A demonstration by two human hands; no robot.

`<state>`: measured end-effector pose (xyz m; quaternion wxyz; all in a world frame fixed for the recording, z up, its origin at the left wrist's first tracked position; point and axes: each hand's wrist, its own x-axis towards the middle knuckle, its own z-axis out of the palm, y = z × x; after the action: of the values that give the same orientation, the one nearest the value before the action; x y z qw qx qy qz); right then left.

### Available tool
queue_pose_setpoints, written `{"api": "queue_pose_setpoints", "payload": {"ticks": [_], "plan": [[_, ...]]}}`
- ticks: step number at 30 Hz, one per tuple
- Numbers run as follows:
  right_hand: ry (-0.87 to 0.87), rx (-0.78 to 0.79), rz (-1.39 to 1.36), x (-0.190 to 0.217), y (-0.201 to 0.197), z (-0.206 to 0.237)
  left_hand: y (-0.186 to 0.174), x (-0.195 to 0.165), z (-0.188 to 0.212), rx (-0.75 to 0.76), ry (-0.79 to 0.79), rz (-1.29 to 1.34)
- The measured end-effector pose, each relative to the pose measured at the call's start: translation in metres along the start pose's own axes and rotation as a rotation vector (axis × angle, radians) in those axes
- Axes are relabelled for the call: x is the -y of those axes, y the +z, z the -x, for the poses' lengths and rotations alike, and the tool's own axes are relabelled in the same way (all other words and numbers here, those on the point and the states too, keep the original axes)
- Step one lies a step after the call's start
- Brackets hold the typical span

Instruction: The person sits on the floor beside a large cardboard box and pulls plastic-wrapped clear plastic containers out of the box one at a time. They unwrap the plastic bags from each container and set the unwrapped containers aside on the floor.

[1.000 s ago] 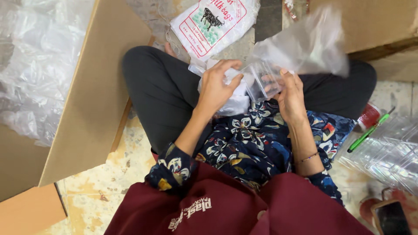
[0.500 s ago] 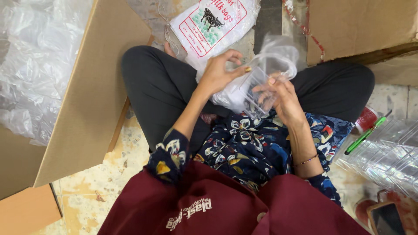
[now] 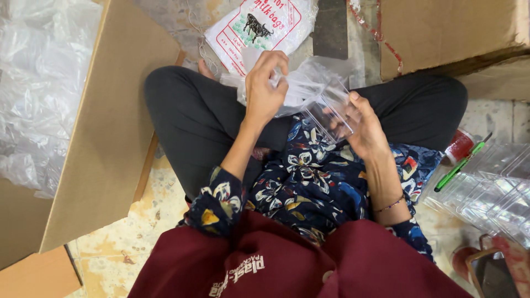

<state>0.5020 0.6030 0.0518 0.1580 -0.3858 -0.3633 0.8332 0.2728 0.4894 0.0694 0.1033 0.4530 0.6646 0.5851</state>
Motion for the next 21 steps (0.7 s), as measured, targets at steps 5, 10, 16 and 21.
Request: {"api": "queue_pose_setpoints", "payload": {"ticks": [5, 10, 16, 21], "plan": [[0.004, 0.022, -0.112, -0.004, -0.001, -0.005, -0.02, -0.027, 0.006, 0.292, 0.048, -0.149], [0.018, 0.017, -0.161, -0.006, -0.003, -0.005, -0.019, -0.029, 0.003, 0.404, 0.031, -0.353], [-0.016, 0.133, -0.073, -0.004, -0.003, -0.005, -0.014, -0.035, 0.007, 0.494, 0.025, -0.236], [-0.01, 0.075, -0.107, -0.002, -0.003, -0.008, -0.012, -0.051, 0.016, 0.547, 0.03, -0.161]]}}
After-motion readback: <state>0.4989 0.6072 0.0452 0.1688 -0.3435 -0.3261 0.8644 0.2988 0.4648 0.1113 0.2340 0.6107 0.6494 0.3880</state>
